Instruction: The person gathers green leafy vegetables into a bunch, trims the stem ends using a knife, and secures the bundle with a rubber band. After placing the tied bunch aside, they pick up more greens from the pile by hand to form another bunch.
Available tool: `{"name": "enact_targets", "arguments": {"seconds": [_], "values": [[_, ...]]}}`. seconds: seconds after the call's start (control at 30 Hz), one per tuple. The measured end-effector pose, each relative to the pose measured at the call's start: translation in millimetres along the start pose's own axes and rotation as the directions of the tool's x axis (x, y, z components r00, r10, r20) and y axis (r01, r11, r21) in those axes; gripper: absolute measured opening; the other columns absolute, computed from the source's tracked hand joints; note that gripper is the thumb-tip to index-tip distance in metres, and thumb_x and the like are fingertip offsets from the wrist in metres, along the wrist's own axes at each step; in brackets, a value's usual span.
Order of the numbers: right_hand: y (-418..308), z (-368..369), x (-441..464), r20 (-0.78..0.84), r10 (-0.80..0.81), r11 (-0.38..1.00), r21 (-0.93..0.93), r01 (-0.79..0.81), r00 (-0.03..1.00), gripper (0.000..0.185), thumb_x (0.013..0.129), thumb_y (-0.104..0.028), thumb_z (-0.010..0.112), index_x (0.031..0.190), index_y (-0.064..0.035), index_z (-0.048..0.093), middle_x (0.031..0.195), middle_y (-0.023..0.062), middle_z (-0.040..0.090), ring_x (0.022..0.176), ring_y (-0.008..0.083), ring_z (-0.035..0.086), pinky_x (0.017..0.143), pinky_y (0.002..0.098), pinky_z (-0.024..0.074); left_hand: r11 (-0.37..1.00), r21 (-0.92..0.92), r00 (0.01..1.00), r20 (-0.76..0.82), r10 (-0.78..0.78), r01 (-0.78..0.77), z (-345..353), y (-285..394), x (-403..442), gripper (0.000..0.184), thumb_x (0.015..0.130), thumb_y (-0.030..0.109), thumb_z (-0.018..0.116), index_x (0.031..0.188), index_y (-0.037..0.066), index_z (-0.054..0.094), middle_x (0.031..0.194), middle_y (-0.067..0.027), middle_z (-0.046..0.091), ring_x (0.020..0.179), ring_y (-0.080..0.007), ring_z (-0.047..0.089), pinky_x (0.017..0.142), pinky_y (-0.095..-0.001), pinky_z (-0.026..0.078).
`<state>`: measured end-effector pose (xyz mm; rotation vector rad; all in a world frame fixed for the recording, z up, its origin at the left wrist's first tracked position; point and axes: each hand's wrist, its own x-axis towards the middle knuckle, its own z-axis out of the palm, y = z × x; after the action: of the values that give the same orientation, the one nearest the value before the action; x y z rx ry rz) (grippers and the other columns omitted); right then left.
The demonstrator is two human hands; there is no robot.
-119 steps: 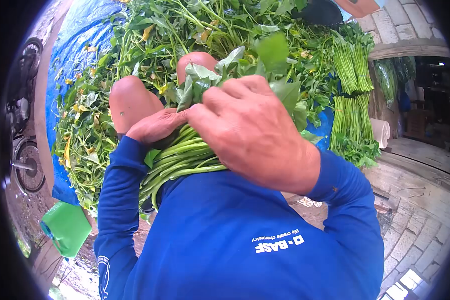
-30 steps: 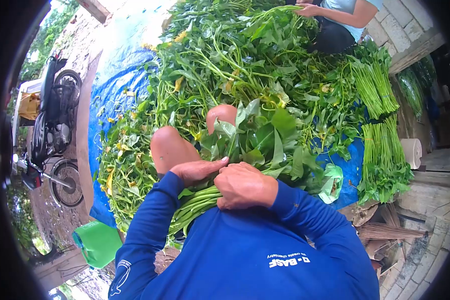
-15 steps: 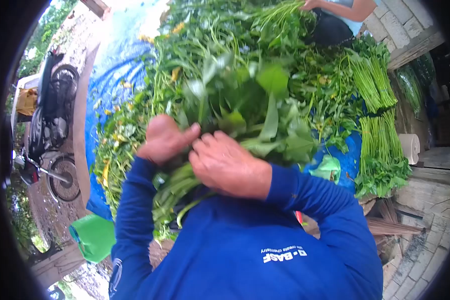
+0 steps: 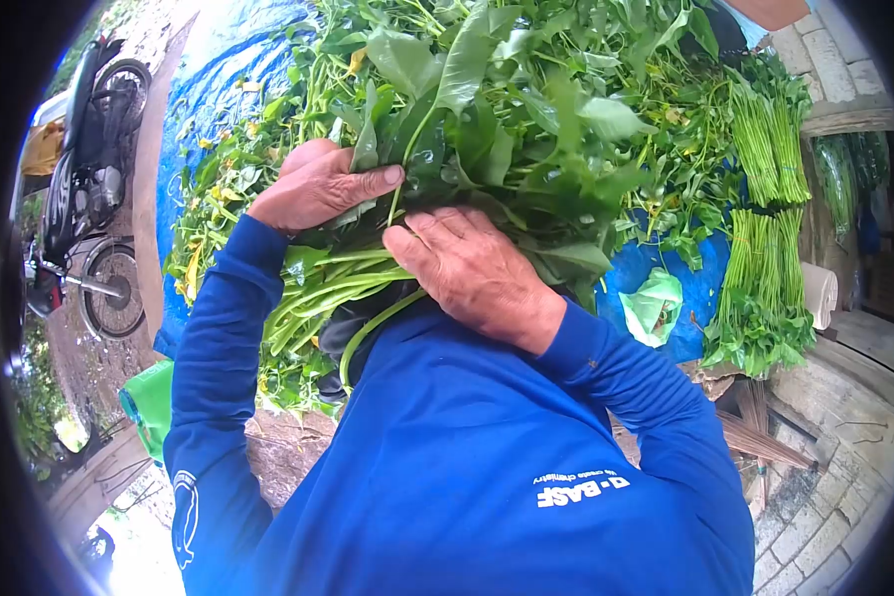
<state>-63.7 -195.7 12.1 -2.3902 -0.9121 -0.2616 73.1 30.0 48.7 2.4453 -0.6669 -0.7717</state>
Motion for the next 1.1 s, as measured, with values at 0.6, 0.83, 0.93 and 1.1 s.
{"name": "enact_targets", "arguments": {"seconds": [0.6,0.83,0.93,1.1], "values": [[-7,-42,7,0.475,-0.065,0.989,0.146,-0.006,0.877,0.030,0.085,-0.014,0.069,0.113,-0.0037,0.066,0.105,0.0137,0.063,0.100,0.0323,0.062,0.087,0.0432,0.0511,0.957,-0.056,0.944,-0.190,0.270,-0.285,64,-5,-4,0.047,0.094,0.015,0.074,0.131,0.001,0.049,0.109,-0.0277,0.070,0.098,-0.0473,0.070,0.083,-0.0551,0.057],[43,-60,101,0.414,-0.096,0.989,0.145,0.038,0.905,0.065,0.092,-0.034,0.072,0.142,0.0006,0.050,0.131,0.0205,0.060,0.120,0.0358,0.061,0.105,0.0424,0.0497,0.927,0.318,0.908,-0.296,0.296,-0.199,82,15,-20,0.070,0.092,0.002,0.061,0.159,0.010,0.041,0.097,-0.0201,0.063,0.088,-0.0396,0.072,0.074,-0.0506,0.058],[100,-13,156,0.585,-0.071,0.995,-0.015,0.098,0.808,0.082,0.094,-0.045,0.073,0.153,0.0019,0.041,0.143,0.0241,0.057,0.131,0.0370,0.059,0.112,0.0424,0.0472,0.908,0.369,0.893,-0.315,0.321,-0.196,78,28,-25,0.064,0.092,0.001,0.060,0.154,0.010,0.045,0.094,-0.0190,0.061,0.087,-0.0386,0.071,0.073,-0.0506,0.058],[86,-18,108,0.813,0.005,0.915,0.231,-0.330,0.583,0.125,0.081,-0.061,0.086,0.167,0.0047,0.024,0.167,0.0308,0.039,0.151,0.0384,0.048,0.125,0.0408,0.0379,0.972,-0.065,0.949,-0.242,0.202,-0.224,77,3,-29,0.078,0.081,0.015,0.082,0.149,0.000,0.046,0.125,-0.0263,0.063,0.116,-0.0431,0.067,0.097,-0.0479,0.055]]}}
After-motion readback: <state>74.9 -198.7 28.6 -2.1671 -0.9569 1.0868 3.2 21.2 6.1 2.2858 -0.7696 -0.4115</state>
